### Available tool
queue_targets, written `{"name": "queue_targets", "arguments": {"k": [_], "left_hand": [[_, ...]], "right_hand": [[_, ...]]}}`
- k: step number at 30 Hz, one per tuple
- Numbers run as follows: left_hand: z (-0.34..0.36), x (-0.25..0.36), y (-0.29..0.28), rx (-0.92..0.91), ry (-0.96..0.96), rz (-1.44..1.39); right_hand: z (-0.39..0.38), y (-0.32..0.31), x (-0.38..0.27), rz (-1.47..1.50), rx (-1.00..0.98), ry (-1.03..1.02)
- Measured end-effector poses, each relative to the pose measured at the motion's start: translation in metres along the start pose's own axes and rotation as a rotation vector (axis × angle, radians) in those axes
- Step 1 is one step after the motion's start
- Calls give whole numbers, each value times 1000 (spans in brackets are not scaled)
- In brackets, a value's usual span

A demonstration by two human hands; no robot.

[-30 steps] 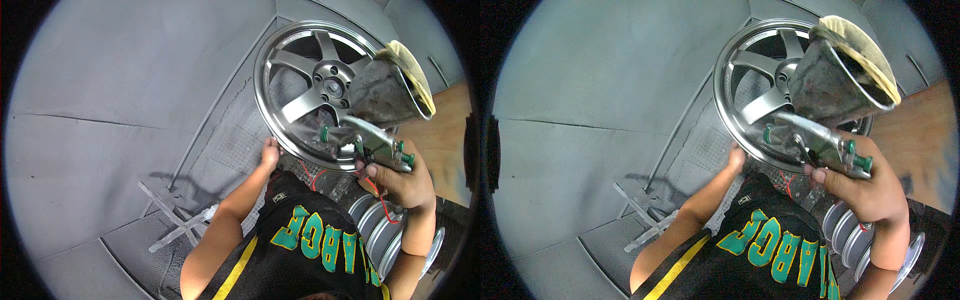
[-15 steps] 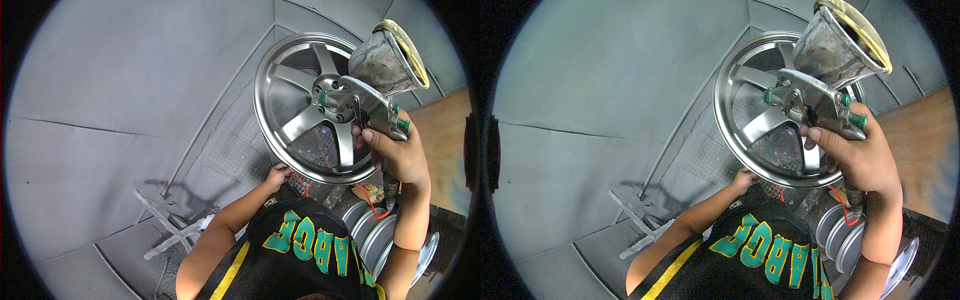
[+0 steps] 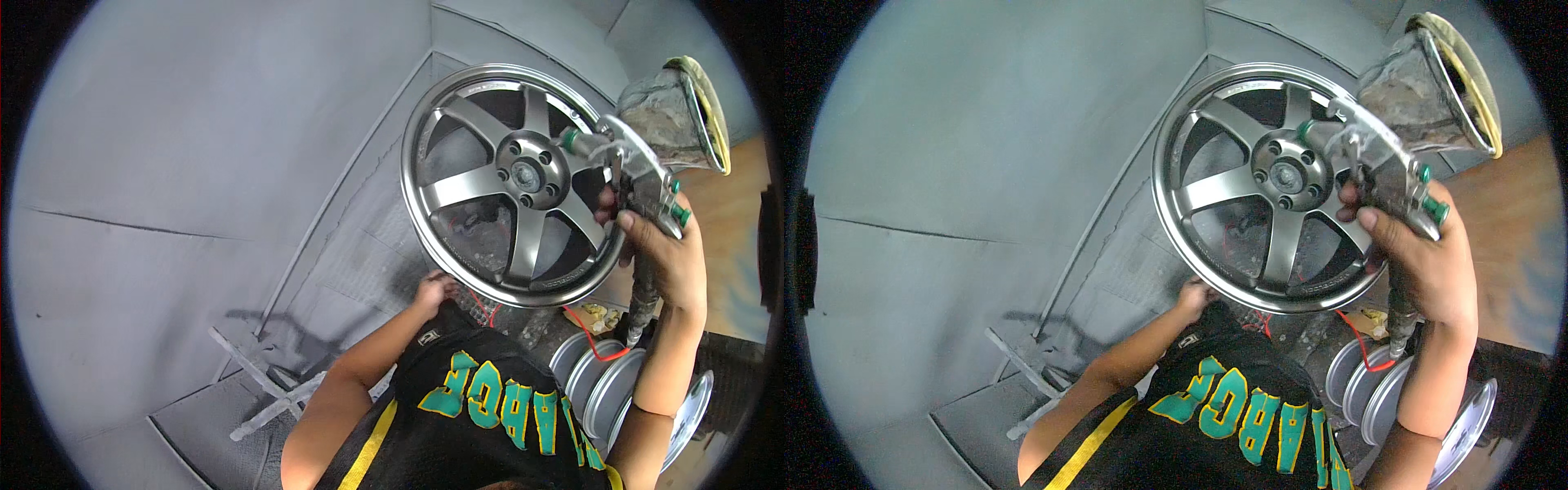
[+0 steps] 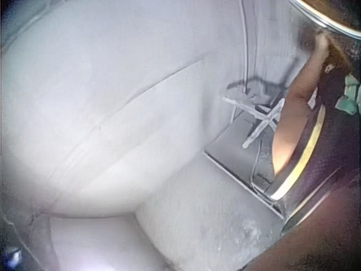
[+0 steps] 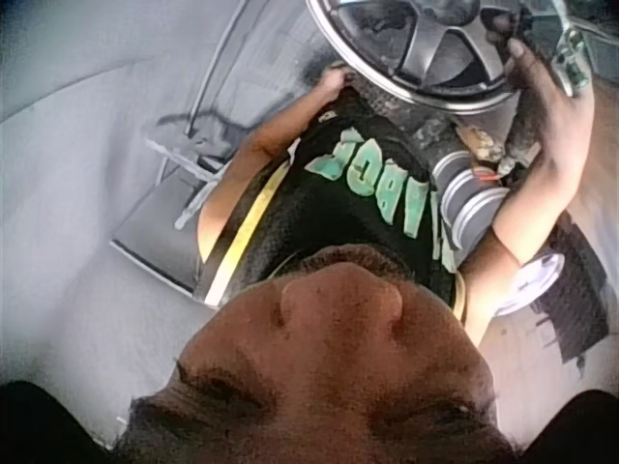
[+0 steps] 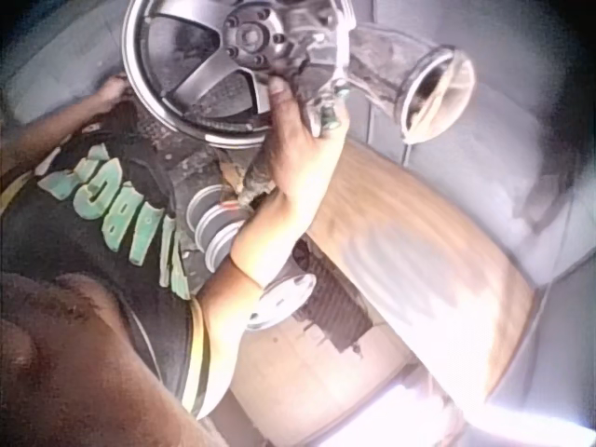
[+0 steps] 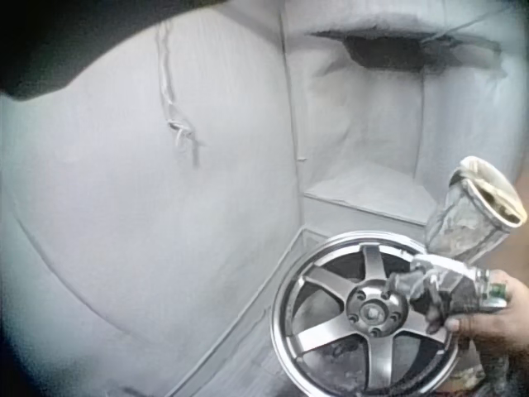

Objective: Spray painting a car wheel in a paint booth.

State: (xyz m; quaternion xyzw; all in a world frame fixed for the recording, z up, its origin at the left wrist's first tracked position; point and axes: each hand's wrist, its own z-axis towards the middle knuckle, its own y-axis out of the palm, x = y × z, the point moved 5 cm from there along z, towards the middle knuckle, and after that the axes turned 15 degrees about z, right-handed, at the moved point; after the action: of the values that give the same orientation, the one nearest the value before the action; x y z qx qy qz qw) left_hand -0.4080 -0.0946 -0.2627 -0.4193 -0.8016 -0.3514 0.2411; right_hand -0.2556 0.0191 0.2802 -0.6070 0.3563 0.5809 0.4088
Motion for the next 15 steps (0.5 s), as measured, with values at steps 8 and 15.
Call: {"name": "queue_targets", "arguments": {"k": [8, 15], "left_hand": [[86, 172, -53, 177, 97, 287], [141, 223, -56, 11, 111, 489]], "right_hand": [[44, 2, -18, 167, 53, 110], [100, -44, 3, -109, 396, -6]]}}
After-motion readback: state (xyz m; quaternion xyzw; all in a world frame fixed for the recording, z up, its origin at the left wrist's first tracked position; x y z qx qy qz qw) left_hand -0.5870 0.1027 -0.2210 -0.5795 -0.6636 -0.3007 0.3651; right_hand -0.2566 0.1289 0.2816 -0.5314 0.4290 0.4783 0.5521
